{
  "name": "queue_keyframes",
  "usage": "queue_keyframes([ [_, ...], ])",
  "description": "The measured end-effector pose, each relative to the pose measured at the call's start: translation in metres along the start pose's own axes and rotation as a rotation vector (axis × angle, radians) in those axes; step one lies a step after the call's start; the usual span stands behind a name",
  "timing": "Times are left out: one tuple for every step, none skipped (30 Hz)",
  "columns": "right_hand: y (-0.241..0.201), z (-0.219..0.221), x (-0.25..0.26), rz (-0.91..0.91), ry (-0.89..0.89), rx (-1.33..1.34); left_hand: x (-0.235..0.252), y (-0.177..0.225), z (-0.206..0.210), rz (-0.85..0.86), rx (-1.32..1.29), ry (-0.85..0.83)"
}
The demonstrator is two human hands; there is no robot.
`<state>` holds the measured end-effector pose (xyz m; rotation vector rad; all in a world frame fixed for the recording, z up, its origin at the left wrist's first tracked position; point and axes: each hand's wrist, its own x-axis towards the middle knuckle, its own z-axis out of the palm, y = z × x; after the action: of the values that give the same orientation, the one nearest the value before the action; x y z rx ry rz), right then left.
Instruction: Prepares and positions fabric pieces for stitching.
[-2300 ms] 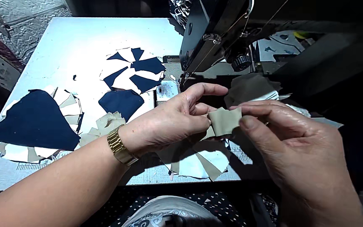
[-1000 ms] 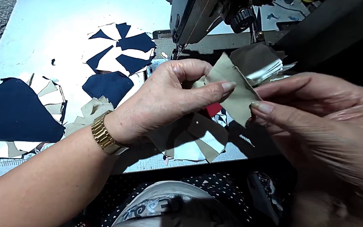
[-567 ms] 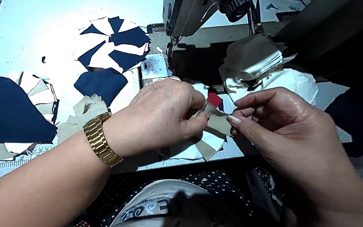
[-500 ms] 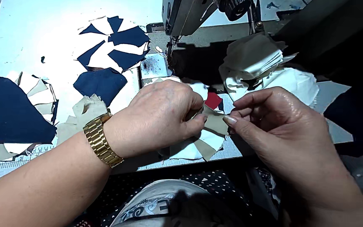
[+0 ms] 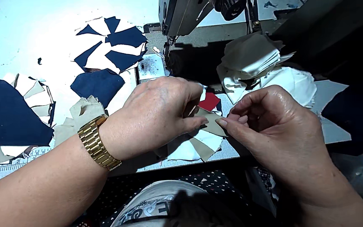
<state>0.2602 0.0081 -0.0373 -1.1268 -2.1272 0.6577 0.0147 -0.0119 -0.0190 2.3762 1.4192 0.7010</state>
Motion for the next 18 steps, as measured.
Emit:
queue_keyframes([
  [0.000,-0.001,-0.001,-0.033,0.020,-0.004,0.001,0.000,-0.001,0.003,-0.009,0.030],
  [0.000,-0.003,-0.001,-0.074,0.040,-0.016,0.001,0.000,-0.002,0.018,-0.018,0.056],
  [-0.001,-0.005,-0.002,-0.121,0.051,-0.020,0.001,0.000,-0.002,0.036,-0.024,0.069],
  [-0.002,-0.006,-0.002,-0.175,0.052,-0.019,0.001,0.001,-0.002,0.053,-0.028,0.069],
  [-0.004,-0.004,-0.002,-0.224,0.045,-0.018,0.000,0.002,-0.002,0.061,-0.026,0.053],
  [-0.004,0.000,-0.002,-0.265,0.033,-0.018,-0.001,0.003,-0.002,0.064,-0.009,0.027],
  [-0.004,0.005,-0.003,-0.288,0.010,-0.030,-0.002,0.004,-0.001,0.062,0.024,0.002],
  [-0.004,0.010,-0.004,-0.290,-0.021,-0.047,-0.003,0.004,0.000,0.055,0.065,-0.018],
  [-0.003,0.016,-0.005,-0.277,-0.051,-0.062,-0.003,0.003,0.000,0.043,0.113,-0.028],
  [-0.002,0.021,-0.006,-0.265,-0.062,-0.067,-0.003,0.003,0.001,0.030,0.155,-0.034],
  [-0.002,0.024,-0.007,-0.252,-0.065,-0.063,-0.004,0.003,0.000,0.020,0.186,-0.035],
  [-0.004,0.025,-0.008,-0.232,-0.069,-0.057,-0.004,0.003,-0.001,0.013,0.206,-0.032],
  [-0.008,0.025,-0.010,-0.205,-0.080,-0.055,-0.004,0.002,-0.001,0.014,0.213,-0.026],
  [-0.012,0.024,-0.012,-0.177,-0.089,-0.051,-0.004,0.001,-0.001,0.019,0.212,-0.021],
  [-0.015,0.023,-0.012,-0.159,-0.090,-0.038,-0.004,0.000,-0.001,0.030,0.206,-0.014],
  [-0.018,0.022,-0.012,-0.159,-0.071,-0.029,-0.004,-0.001,-0.001,0.041,0.205,-0.006],
  [-0.019,0.022,-0.011,-0.169,-0.042,-0.037,-0.004,-0.002,-0.001,0.047,0.205,0.000],
  [-0.019,0.023,-0.011,-0.178,-0.024,-0.054,-0.004,-0.002,0.000,0.048,0.204,0.004],
])
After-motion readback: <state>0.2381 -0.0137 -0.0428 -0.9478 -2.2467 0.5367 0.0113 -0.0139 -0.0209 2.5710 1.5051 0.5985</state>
